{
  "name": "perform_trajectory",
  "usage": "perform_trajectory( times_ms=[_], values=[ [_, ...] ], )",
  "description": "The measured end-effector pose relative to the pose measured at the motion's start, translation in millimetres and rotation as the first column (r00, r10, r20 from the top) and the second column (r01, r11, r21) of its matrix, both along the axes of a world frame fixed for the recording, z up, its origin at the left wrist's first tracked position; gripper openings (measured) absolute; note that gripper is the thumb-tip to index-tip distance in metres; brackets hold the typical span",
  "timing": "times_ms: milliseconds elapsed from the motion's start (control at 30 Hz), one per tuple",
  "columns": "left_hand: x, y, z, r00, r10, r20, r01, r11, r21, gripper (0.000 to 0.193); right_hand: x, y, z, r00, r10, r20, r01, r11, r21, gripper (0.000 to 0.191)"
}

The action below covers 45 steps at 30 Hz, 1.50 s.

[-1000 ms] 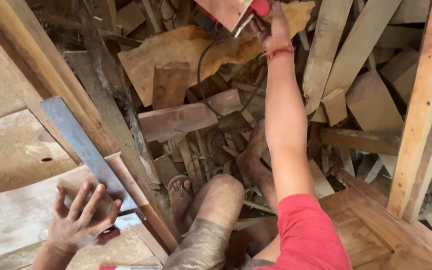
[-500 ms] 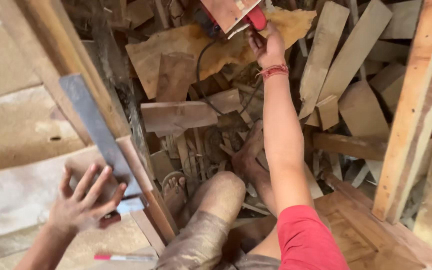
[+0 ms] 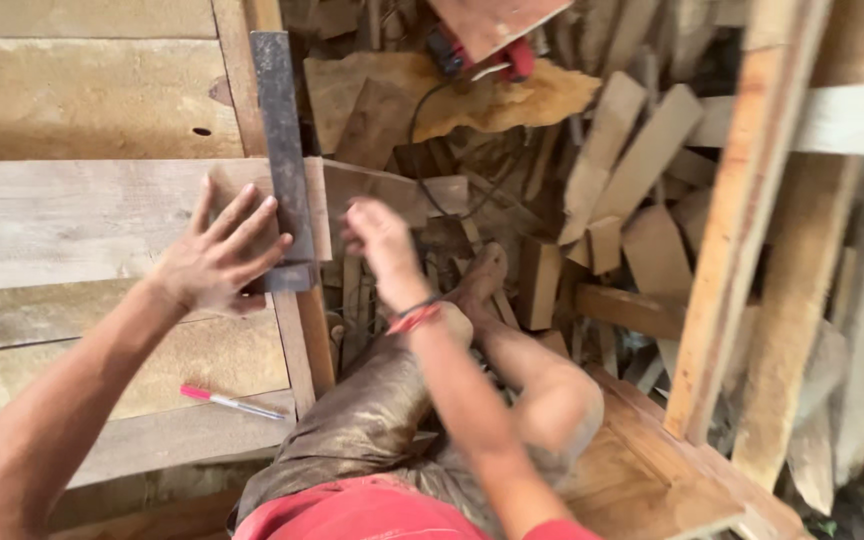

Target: The person measures and marks wooden planks with a square and marker, then cuts them to size using a circular saw. They repeat this process for multiple planks, checking fit against a wooden structure.

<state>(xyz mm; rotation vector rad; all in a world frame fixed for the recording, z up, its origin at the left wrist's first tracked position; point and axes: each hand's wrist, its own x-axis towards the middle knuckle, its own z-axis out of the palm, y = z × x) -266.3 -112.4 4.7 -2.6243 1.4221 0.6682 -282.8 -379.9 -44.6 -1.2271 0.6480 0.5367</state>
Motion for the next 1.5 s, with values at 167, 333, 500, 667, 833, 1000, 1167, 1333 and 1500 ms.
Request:
perform_trajectory(
  times_ms=[167,333,500,667,833,1000,1167,1333,1500],
  values=[
    [-17,-12,53,0.991,0.014,0.131,-0.002,0.996,-0.086,0.063,-46,34,22,0.994,0.091,0.061,-0.082,0.987,-0.140,0.043],
    [18,33,81,0.941,-0.203,0.270,0.142,0.963,0.230,0.055,-46,55,31,0.937,0.313,0.153,-0.177,0.807,-0.564,0.047],
    [86,73,68,0.854,0.423,0.303,-0.443,0.896,0.000,0.047,-30,68,65,0.920,0.336,0.205,-0.178,0.820,-0.544,0.024],
    [121,82,71,0.682,0.641,0.352,-0.610,0.764,-0.208,0.039,-17,75,84,0.963,0.230,0.140,-0.144,0.881,-0.451,0.019],
    [80,79,66,0.295,0.945,0.138,-0.723,0.315,-0.615,0.046,-15,81,73,0.925,0.269,0.267,-0.117,0.872,-0.475,0.025],
    [-44,105,67,-0.157,0.983,-0.094,-0.700,-0.177,-0.692,0.061,-5,70,80,0.978,0.170,0.121,-0.157,0.982,-0.109,0.046],
    [-134,160,53,-0.614,0.226,-0.756,-0.188,-0.972,-0.138,0.075,-65,68,123,0.915,0.397,0.073,-0.367,0.893,-0.259,0.036],
    [-161,186,30,0.172,-0.476,-0.863,-0.101,-0.880,0.465,0.088,-162,65,133,0.817,0.540,0.203,-0.483,0.833,-0.270,0.041],
    [-195,155,30,-0.089,-0.347,-0.934,0.279,-0.909,0.311,0.094,-178,35,119,0.690,0.723,0.027,-0.591,0.585,-0.556,0.041]
  ],
)
